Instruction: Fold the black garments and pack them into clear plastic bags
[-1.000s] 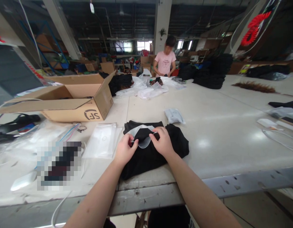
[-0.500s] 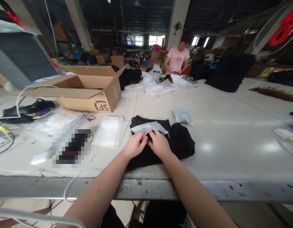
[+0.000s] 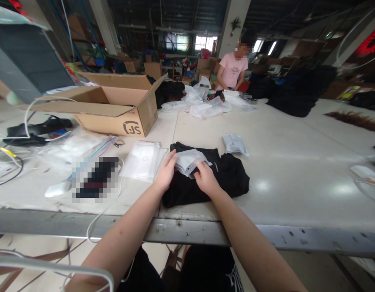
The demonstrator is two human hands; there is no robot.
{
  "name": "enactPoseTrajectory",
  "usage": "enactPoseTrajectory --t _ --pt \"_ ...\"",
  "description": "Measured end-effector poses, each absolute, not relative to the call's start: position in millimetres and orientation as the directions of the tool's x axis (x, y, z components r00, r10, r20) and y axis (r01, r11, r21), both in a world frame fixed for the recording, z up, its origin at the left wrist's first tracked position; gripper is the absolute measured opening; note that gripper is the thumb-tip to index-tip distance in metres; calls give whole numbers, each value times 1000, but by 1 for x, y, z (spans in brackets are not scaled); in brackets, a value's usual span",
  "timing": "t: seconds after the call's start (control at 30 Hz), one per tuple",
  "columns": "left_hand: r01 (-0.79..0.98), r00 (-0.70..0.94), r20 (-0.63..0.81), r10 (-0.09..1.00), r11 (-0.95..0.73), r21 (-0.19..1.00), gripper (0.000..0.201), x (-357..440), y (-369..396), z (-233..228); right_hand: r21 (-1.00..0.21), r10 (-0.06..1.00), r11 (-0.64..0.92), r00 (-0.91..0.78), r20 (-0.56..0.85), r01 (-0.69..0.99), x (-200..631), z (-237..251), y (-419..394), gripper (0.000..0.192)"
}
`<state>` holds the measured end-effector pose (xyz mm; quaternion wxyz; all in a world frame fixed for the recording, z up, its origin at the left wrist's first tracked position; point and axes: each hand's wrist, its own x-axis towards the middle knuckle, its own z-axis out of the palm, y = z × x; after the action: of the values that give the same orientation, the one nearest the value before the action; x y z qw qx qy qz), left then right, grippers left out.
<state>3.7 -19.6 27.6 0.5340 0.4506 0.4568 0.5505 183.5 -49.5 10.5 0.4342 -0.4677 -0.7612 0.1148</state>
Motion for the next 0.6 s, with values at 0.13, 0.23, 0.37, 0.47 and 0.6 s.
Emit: enactPoseTrajectory --t 0.13,0.23,0.37,0.47,0.6 --pt "-318 -80 -236 968 199 927 29 -3 -12 28 -735 828 561 -240 507 382 191 12 -48 44" --pt "-399 -68 -283 957 234 887 39 -13 -8 31 -877 864 447 -338 373 177 202 19 -50 31" --pt "-444 -69 -300 951 240 863 46 -23 -7 38 -959 889 278 -363 278 -54 213 32 -57 18" --pt "-468 -134 -276 952 184 864 46 -30 -4 44 -959 934 123 -298 199 -257 217 40 -61 16" --pt "-460 -386 -100 917 -97 883 45 -49 6 46 -852 969 47 -183 166 -522 225 46 -63 12"
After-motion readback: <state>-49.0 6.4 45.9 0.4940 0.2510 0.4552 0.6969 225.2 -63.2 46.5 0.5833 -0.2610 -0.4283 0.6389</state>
